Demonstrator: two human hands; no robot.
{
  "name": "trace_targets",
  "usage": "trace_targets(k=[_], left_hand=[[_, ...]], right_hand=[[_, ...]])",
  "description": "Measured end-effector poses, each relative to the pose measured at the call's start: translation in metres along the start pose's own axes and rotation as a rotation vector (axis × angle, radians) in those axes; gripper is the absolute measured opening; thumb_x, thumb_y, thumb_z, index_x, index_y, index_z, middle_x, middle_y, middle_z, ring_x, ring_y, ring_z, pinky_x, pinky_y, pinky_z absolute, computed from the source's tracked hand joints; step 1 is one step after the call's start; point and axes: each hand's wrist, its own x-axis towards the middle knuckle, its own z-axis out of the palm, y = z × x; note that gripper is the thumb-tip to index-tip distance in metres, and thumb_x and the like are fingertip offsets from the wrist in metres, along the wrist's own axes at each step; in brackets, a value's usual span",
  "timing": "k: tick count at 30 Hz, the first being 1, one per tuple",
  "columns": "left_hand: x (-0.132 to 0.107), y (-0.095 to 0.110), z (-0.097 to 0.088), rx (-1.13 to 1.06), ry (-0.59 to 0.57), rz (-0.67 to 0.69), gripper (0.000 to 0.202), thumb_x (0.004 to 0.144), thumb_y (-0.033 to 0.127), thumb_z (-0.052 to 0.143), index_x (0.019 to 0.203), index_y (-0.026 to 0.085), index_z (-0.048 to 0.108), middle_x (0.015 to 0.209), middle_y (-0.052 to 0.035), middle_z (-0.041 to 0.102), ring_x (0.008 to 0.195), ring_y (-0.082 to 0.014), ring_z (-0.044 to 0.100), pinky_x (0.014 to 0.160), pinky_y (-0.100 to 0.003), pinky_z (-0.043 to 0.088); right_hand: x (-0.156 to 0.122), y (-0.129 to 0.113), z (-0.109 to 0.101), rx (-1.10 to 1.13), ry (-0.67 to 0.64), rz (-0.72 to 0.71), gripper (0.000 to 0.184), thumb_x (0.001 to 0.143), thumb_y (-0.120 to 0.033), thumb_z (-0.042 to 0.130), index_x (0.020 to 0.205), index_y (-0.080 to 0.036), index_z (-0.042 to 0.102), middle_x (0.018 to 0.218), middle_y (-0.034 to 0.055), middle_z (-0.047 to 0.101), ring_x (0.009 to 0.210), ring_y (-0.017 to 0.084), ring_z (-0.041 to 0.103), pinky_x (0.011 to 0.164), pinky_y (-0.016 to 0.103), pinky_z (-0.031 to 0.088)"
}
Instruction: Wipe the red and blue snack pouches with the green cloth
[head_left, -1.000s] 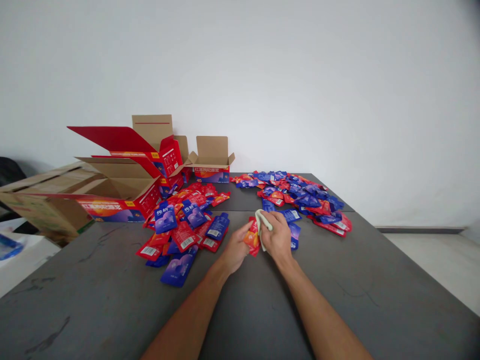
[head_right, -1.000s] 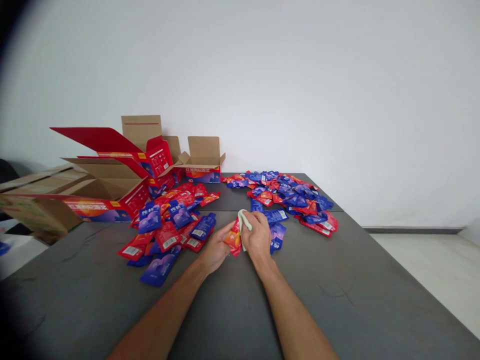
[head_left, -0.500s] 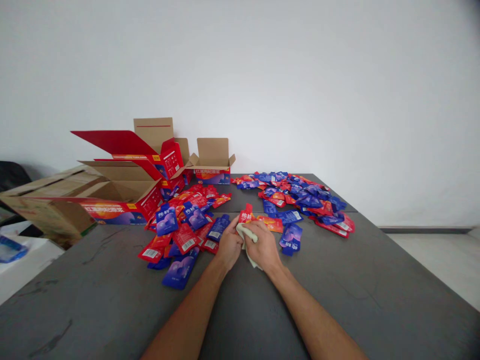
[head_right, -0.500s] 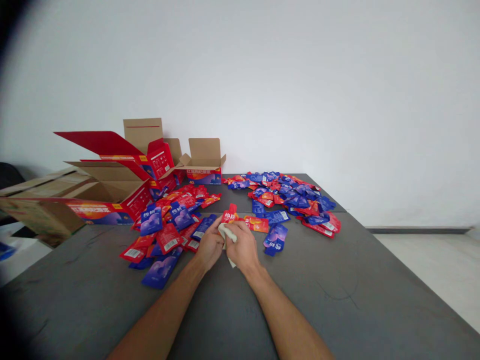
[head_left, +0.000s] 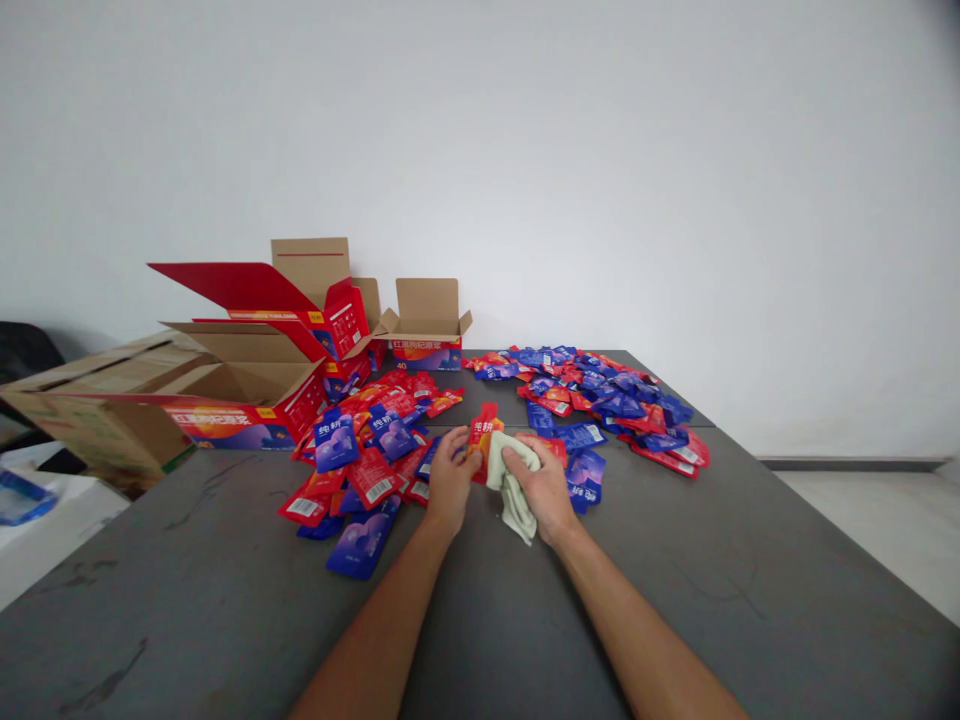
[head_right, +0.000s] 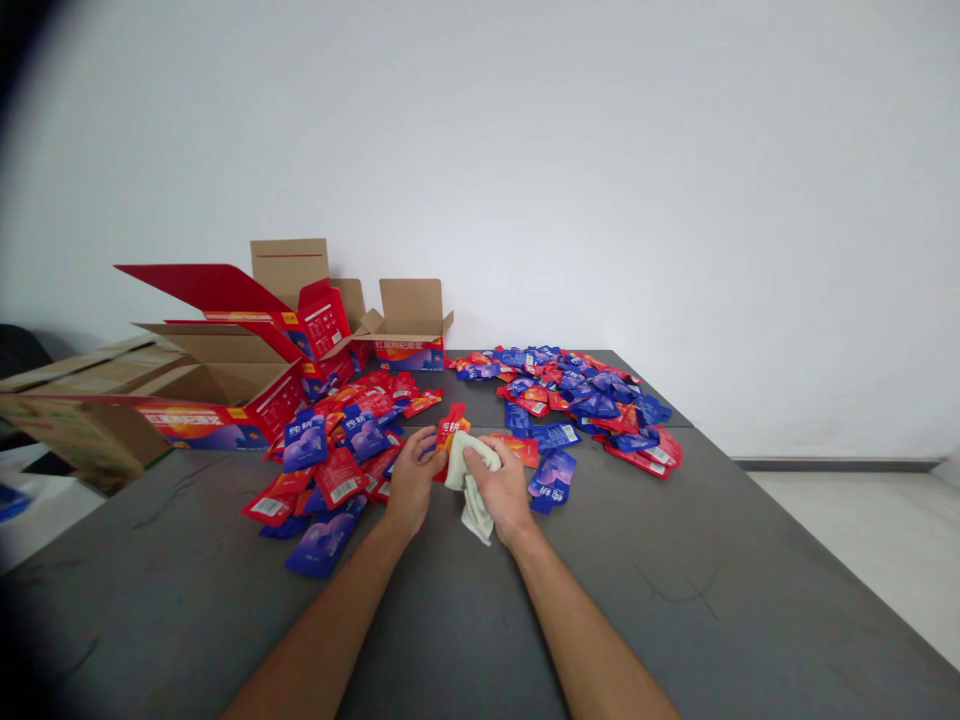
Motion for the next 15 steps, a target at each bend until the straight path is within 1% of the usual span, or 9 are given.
trace_targets(k=[2, 4, 7, 9, 12, 13, 15], left_hand=[[0.001, -0.004, 0.0, 0.078, -0.011, -0.004, 0.045, 0.07, 0.025, 0.076, 0.114, 0.019, 0.065, 0.115, -0.0115, 0.07, 0.097, -0.0221, 0.068, 0.085, -0.034, 0.052], [-0.001, -0.006, 0.004, 0.071, -0.064, -0.037, 0.039, 0.073, 0.029, 0.075, 0.109, 0.018, 0.069, 0.11, -0.0109, 0.072, 0.096, -0.0233, 0.068, 0.087, -0.036, 0.052], [-0.005, -0.003, 0.012, -0.075, -0.126, -0.115, 0.037, 0.078, 0.037, 0.07, 0.109, 0.017, 0.071, 0.109, -0.0099, 0.073, 0.1, -0.0245, 0.068, 0.092, -0.037, 0.05], [-0.009, 0.002, 0.016, -0.197, -0.173, -0.176, 0.038, 0.081, 0.038, 0.067, 0.112, 0.018, 0.07, 0.111, -0.0094, 0.072, 0.102, -0.0247, 0.067, 0.093, -0.036, 0.05], [-0.011, 0.009, 0.019, -0.313, -0.224, -0.23, 0.042, 0.078, 0.029, 0.068, 0.119, 0.019, 0.065, 0.112, -0.0085, 0.072, 0.103, -0.0241, 0.067, 0.092, -0.035, 0.05], [-0.01, 0.01, 0.018, -0.337, -0.217, -0.241, 0.046, 0.076, 0.024, 0.069, 0.122, 0.02, 0.063, 0.111, -0.008, 0.072, 0.102, -0.0236, 0.068, 0.091, -0.035, 0.051], [-0.009, 0.012, 0.016, -0.375, -0.178, -0.255, 0.058, 0.072, 0.016, 0.069, 0.128, 0.021, 0.057, 0.107, -0.0067, 0.073, 0.097, -0.0219, 0.069, 0.089, -0.034, 0.051]], right_hand=[[-0.001, -0.001, 0.0, 0.019, -0.008, 0.0, 0.046, 0.079, -0.054, 0.072, 0.104, -0.016, 0.067, 0.087, 0.0051, 0.07, 0.07, 0.017, 0.061, 0.063, 0.027, 0.05], [-0.001, 0.0, 0.001, 0.025, -0.038, -0.019, 0.044, 0.08, -0.052, 0.072, 0.106, -0.017, 0.068, 0.093, 0.0063, 0.072, 0.075, 0.019, 0.064, 0.067, 0.029, 0.052], [-0.002, 0.003, 0.003, -0.017, -0.069, -0.086, 0.039, 0.084, -0.046, 0.068, 0.112, -0.019, 0.07, 0.105, 0.0075, 0.073, 0.087, 0.021, 0.067, 0.079, 0.033, 0.054], [-0.001, 0.007, 0.003, -0.11, -0.039, -0.162, 0.033, 0.087, -0.04, 0.065, 0.113, -0.021, 0.071, 0.109, 0.0076, 0.072, 0.094, 0.022, 0.067, 0.086, 0.035, 0.053], [0.002, 0.016, 0.0, -0.313, -0.009, -0.337, 0.027, 0.089, -0.03, 0.06, 0.113, -0.024, 0.072, 0.111, 0.0072, 0.072, 0.101, 0.023, 0.065, 0.095, 0.039, 0.05], [0.002, 0.018, -0.001, -0.38, -0.027, -0.395, 0.028, 0.089, -0.026, 0.058, 0.114, -0.025, 0.072, 0.111, 0.0071, 0.071, 0.103, 0.023, 0.064, 0.096, 0.039, 0.049], [0.001, 0.02, -0.002, -0.491, -0.105, -0.487, 0.032, 0.089, -0.021, 0.055, 0.117, -0.027, 0.071, 0.11, 0.0071, 0.069, 0.103, 0.022, 0.063, 0.095, 0.038, 0.049]])
